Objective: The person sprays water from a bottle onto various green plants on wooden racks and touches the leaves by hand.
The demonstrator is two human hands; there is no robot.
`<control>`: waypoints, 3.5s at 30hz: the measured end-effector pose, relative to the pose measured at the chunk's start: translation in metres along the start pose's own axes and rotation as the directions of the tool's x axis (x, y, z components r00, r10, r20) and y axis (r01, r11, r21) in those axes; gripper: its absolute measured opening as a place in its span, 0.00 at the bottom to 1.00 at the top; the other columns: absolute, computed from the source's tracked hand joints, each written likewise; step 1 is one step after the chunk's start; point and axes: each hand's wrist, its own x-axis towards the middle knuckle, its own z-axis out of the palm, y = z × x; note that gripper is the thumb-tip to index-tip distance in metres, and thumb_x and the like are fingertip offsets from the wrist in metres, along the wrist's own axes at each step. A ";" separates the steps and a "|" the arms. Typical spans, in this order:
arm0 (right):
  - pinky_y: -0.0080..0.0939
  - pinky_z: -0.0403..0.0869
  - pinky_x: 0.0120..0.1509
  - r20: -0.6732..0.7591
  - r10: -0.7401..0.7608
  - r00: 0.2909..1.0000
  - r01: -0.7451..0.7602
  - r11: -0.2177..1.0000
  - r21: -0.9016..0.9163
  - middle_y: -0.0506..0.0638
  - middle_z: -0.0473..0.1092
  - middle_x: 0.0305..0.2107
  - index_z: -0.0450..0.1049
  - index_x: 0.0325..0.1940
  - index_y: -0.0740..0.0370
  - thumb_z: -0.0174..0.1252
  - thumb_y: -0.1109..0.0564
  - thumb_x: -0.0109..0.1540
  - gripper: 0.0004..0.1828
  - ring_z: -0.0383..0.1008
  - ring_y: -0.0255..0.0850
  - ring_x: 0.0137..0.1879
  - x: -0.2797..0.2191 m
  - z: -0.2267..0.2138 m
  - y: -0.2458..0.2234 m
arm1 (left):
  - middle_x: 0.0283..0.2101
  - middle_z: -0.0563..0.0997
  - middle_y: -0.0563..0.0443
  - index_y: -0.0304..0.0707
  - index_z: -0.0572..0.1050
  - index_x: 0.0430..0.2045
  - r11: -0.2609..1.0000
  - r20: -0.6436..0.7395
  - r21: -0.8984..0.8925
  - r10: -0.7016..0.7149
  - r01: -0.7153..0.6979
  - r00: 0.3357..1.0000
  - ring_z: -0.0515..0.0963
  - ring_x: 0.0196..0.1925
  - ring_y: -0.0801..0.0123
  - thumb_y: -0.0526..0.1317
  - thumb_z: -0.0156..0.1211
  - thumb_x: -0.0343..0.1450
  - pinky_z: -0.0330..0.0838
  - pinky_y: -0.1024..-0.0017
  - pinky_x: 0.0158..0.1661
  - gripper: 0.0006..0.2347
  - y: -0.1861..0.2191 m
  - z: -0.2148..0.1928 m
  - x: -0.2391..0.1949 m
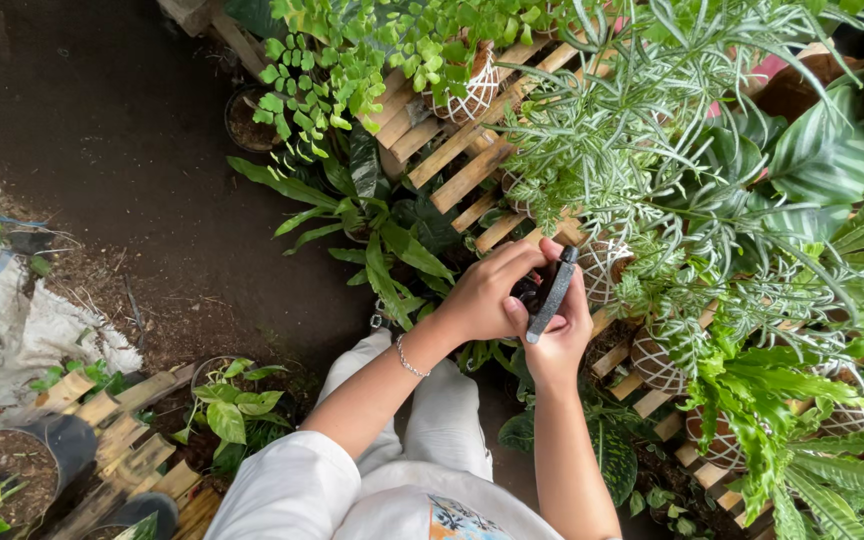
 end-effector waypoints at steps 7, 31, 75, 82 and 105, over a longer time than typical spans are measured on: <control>0.44 0.63 0.78 -0.153 0.067 0.986 -0.058 0.996 0.060 0.53 0.64 0.68 0.61 0.75 0.67 0.70 0.63 0.59 0.41 0.64 0.40 0.74 -0.010 0.011 0.023 | 0.53 0.77 0.40 0.32 0.72 0.50 1.000 0.073 -0.009 0.019 -0.018 0.997 0.80 0.52 0.47 0.51 0.75 0.62 0.76 0.60 0.52 0.29 -0.010 0.001 -0.003; 0.45 0.65 0.75 -0.321 0.143 0.936 -0.134 0.990 0.049 0.53 0.63 0.68 0.61 0.74 0.68 0.72 0.56 0.56 0.45 0.65 0.43 0.72 -0.015 0.032 0.023 | 0.43 0.77 0.45 0.33 0.74 0.48 0.993 0.225 -0.117 0.001 0.026 0.974 0.81 0.42 0.53 0.40 0.71 0.63 0.77 0.63 0.45 0.21 -0.026 -0.011 0.002; 0.48 0.70 0.74 -0.348 0.160 0.924 -0.120 0.984 0.134 0.57 0.68 0.63 0.64 0.71 0.71 0.71 0.63 0.57 0.40 0.70 0.44 0.67 -0.009 0.052 -0.010 | 0.51 0.77 0.45 0.29 0.73 0.50 0.984 0.248 -0.167 -0.013 0.056 0.969 0.81 0.49 0.60 0.39 0.69 0.68 0.82 0.73 0.45 0.19 -0.009 -0.035 0.015; 0.50 0.70 0.78 -0.265 0.003 0.964 0.032 0.991 0.129 0.56 0.67 0.65 0.63 0.71 0.71 0.72 0.60 0.58 0.40 0.68 0.44 0.71 0.001 0.068 -0.045 | 0.53 0.76 0.40 0.27 0.72 0.51 0.965 0.121 -0.255 0.098 -0.064 0.988 0.79 0.53 0.54 0.43 0.73 0.65 0.80 0.69 0.49 0.25 0.024 -0.069 0.030; 0.51 0.71 0.76 -0.286 -0.014 0.958 0.026 0.999 0.039 0.57 0.66 0.66 0.64 0.72 0.70 0.72 0.57 0.59 0.40 0.67 0.46 0.73 0.000 0.088 -0.036 | 0.50 0.76 0.44 0.31 0.72 0.50 0.980 0.111 -0.175 0.114 -0.094 0.987 0.80 0.47 0.57 0.46 0.76 0.64 0.78 0.66 0.48 0.26 0.005 -0.078 0.023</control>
